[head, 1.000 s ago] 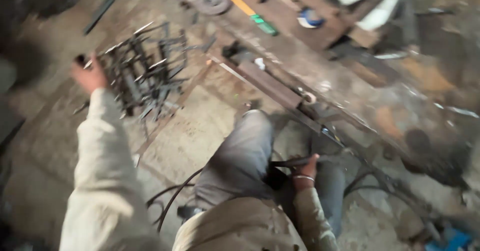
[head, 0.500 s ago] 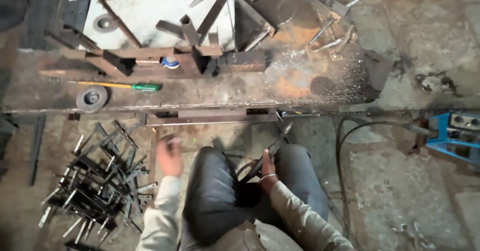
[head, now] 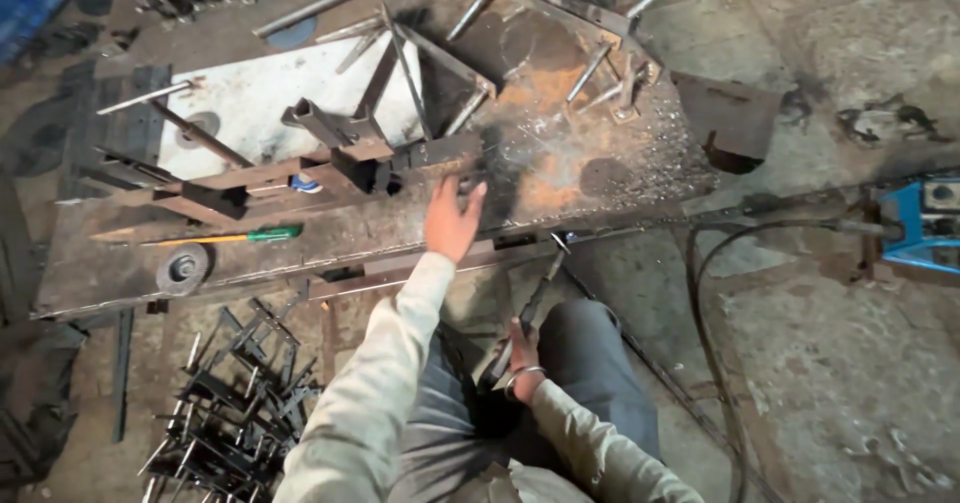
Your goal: Welding small metal strips together to form a frame on a workbench.
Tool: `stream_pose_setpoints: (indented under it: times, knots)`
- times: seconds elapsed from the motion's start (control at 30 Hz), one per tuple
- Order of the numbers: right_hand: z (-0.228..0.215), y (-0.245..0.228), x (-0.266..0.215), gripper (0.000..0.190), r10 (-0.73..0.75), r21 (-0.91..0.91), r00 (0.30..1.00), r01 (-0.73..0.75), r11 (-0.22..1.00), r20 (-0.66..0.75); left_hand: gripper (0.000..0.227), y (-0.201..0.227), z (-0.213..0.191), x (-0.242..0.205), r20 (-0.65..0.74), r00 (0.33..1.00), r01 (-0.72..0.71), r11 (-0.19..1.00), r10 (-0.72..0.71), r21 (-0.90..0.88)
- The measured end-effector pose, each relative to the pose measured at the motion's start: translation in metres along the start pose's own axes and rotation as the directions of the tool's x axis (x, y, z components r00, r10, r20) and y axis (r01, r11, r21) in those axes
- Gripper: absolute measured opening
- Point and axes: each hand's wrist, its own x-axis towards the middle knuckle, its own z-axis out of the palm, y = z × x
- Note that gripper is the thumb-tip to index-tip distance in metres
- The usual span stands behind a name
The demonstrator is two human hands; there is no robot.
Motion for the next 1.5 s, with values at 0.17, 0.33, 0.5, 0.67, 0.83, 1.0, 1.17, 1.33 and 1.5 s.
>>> stream_pose_setpoints:
  times: [0.17,0.33,0.5,0.67,0.83,1.0,1.17,1.33,1.5]
  knots:
    - [0.006,-0.004,-0.011,0.054,-0.099,-0.08,0.995,0.101,0.992,0.023,0.056,-0.026,0.027,0.062,-0.11,0.989,-0.084,0.984,0.102,0.157]
    - [0.019,-0.02,-0.035,0.061,-0.05,-0.049,0.999,0.051,0.998,0.003,0.066,-0.067,0.045,0.118,-0.292,0.931,-0.068,0.89,0.219,0.45]
    - [0.021,-0.03,-0.044,0.064,0.029,-0.112,0.999,-0.033,0.993,-0.043,0.043,-0.066,0.043,0.133,-0.067,0.924,0.347,0.749,-0.377,0.565]
    - [0.017,-0.02,-0.036,0.067,-0.001,-0.109,0.999,-0.004,0.994,-0.041,0.039,-0.079,0.05,0.144,-0.107,0.916,0.383,0.759,-0.388,0.527]
    - [0.016,-0.013,-0.027,0.067,0.074,-0.111,0.995,-0.08,0.991,-0.06,0.027,-0.094,0.06,0.15,-0.187,0.911,0.411,0.771,-0.368,0.486]
    - [0.024,-0.011,-0.024,0.069,0.034,-0.148,0.998,-0.043,0.988,-0.062,0.022,-0.089,0.056,0.15,-0.214,0.931,0.363,0.807,-0.295,0.465]
    - [0.02,-0.004,-0.023,0.073,0.055,-0.146,0.996,-0.064,0.987,-0.064,0.021,-0.076,0.047,0.15,-0.178,0.925,0.379,0.796,-0.334,0.472]
    - [0.02,-0.013,-0.028,0.077,0.079,-0.165,0.995,-0.089,0.982,-0.061,0.021,-0.09,0.052,0.149,-0.225,0.931,0.357,0.841,-0.287,0.406]
    - [0.029,-0.024,-0.039,0.076,0.085,-0.129,0.995,-0.091,0.987,-0.05,0.018,-0.094,0.055,0.151,-0.209,0.949,0.309,0.82,-0.235,0.481]
